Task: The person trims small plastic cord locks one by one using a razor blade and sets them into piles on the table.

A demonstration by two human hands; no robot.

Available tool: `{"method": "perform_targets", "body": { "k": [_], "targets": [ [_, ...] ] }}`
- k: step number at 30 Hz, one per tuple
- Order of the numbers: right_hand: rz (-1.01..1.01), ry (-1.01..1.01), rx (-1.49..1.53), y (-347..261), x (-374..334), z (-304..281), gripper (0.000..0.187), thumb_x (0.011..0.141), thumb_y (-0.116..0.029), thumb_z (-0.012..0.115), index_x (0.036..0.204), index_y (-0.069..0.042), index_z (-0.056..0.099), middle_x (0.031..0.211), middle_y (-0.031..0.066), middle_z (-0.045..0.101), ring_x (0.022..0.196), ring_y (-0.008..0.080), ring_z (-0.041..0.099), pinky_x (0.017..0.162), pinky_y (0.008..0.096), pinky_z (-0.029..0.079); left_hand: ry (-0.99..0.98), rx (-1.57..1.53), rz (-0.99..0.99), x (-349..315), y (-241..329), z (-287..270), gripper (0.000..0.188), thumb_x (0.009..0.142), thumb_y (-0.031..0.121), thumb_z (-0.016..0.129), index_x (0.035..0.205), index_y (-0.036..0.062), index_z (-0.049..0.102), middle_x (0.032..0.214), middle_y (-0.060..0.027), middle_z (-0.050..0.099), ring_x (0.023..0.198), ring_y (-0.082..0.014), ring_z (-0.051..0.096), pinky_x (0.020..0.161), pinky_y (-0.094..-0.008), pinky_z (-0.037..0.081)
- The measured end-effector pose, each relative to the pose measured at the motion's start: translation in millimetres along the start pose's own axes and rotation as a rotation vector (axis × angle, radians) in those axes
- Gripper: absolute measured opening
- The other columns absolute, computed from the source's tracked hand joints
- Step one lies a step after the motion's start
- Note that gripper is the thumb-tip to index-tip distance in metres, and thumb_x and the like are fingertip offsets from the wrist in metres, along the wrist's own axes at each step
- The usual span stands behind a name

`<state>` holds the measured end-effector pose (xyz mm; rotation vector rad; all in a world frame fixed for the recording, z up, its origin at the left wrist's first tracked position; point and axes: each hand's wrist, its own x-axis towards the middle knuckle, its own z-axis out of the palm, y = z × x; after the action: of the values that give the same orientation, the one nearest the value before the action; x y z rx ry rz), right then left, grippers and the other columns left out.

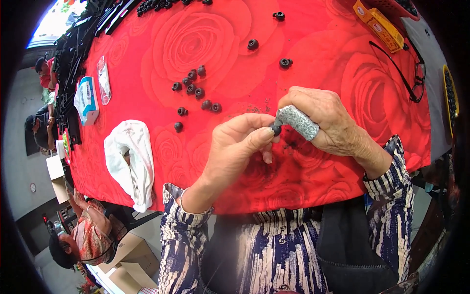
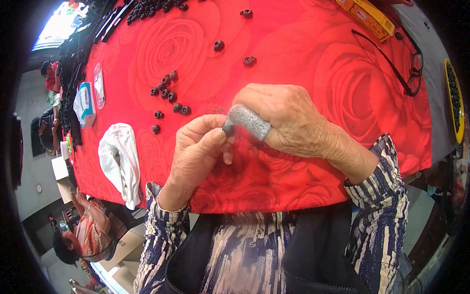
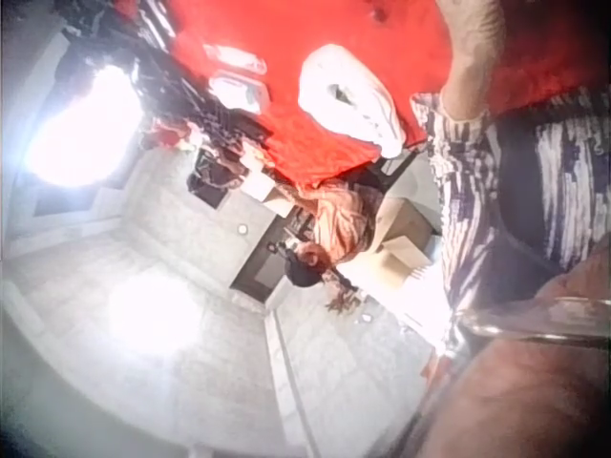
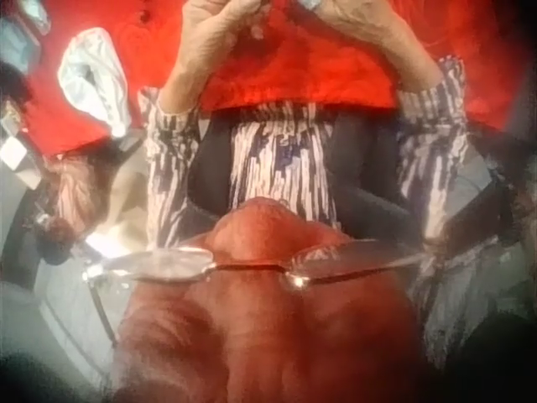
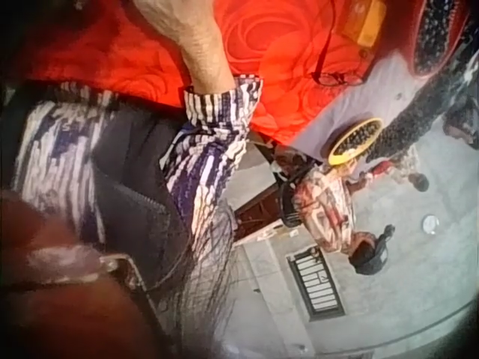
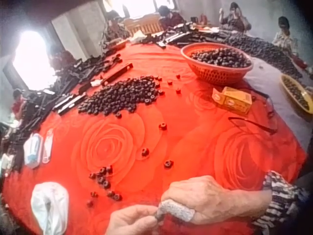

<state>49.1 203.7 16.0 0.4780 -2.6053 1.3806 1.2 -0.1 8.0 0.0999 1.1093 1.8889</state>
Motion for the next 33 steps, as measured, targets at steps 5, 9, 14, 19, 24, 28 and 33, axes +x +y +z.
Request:
{"method": "perform_targets", "body": {
  "k": [5, 9, 14, 19, 24, 28, 33],
  "targets": [
    [-0.011, -0.022, -0.015, -0.2, 1.3, -1.0, 0.018, 0.087, -0.020, 0.058, 0.090, -0.002, 0.056, 0.074, 0.0119, 0.054, 0.068, 0.0304, 0.057, 0.059, 0.0376, 0.045, 0.014, 0.001, -0.023, 0.3, 2.2, -0.6, 0.026, 0.090, 0.010, 0.060, 0.111, -0.0052, 0.058, 0.087, -0.0096, 0.065, 0.069, -0.0121, 0.060, 0.059, -0.0249, 0.052],
    [-0.022, -0.010, -0.039, -0.2, 0.3, 0.2, 0.018, 0.087, -0.020, 0.058, 0.090, -0.002, 0.055, 0.074, 0.0118, 0.053, 0.067, 0.0306, 0.057, 0.058, 0.0379, 0.044, 0.020, -0.008, -0.045, 0.1, 1.6, -1.1, 0.025, 0.090, 0.010, 0.060, 0.111, -0.0050, 0.058, 0.087, -0.0092, 0.065, 0.067, -0.0123, 0.060, 0.058, -0.0247, 0.052],
    [-0.013, 0.001, -0.044, 0.0, -0.2, 0.8, 0.018, 0.087, -0.020, 0.057, 0.090, -0.003, 0.055, 0.074, 0.0118, 0.053, 0.067, 0.0305, 0.056, 0.058, 0.0381, 0.044, 0.025, -0.016, -0.040, 0.1, 0.2, -0.5, 0.024, 0.090, 0.009, 0.060, 0.110, -0.0047, 0.058, 0.086, -0.0092, 0.064, 0.065, -0.0123, 0.059, 0.059, -0.0244, 0.052],
    [-0.115, -0.099, -0.127, 2.2, -0.2, -0.9, 0.018, 0.085, -0.020, 0.059, 0.088, -0.003, 0.055, 0.073, 0.0108, 0.053, 0.065, 0.0301, 0.054, 0.056, 0.0359, 0.042, 0.019, -0.218, 0.006, 3.4, 1.4, -5.4, 0.021, 0.090, 0.008, 0.059, 0.107, -0.0043, 0.059, 0.087, -0.0091, 0.064, 0.066, -0.0114, 0.059, 0.058, -0.0235, 0.051],
    [-0.085, -0.016, 0.027, -7.3, 2.3, -2.6, 0.028, 0.074, -0.019, 0.069, 0.093, -0.003, 0.057, 0.075, 0.0107, 0.054, 0.066, 0.0283, 0.056, 0.057, 0.0368, 0.045, 0.113, 0.091, 0.119, 0.8, 2.4, 0.4, 0.022, 0.090, 0.011, 0.061, 0.106, -0.0036, 0.058, 0.084, -0.0071, 0.062, 0.064, -0.0116, 0.059, 0.057, -0.0226, 0.050],
    [-0.267, 0.134, -0.112, -8.2, -0.7, 9.9, 0.036, 0.067, -0.011, 0.073, 0.097, 0.000, 0.058, 0.071, 0.0089, 0.052, 0.060, 0.0250, 0.055, 0.051, 0.0350, 0.043, -0.024, -0.128, -0.054, 1.3, 1.1, -2.2, 0.020, 0.090, 0.012, 0.061, 0.104, -0.0017, 0.060, 0.086, -0.0061, 0.062, 0.062, -0.0113, 0.059, 0.055, -0.0229, 0.050],
    [-0.391, 0.206, -0.270, -8.8, -3.5, 13.0, 0.038, 0.066, -0.010, 0.072, 0.100, 0.002, 0.058, 0.070, 0.0071, 0.053, 0.055, 0.0219, 0.053, 0.048, 0.0334, 0.040, -0.047, -0.189, -0.045, 3.6, -0.1, 0.0, 0.019, 0.090, 0.011, 0.061, 0.103, -0.0021, 0.060, 0.085, -0.0057, 0.062, 0.061, -0.0102, 0.057, 0.054, -0.0225, 0.049]
  ]
}}
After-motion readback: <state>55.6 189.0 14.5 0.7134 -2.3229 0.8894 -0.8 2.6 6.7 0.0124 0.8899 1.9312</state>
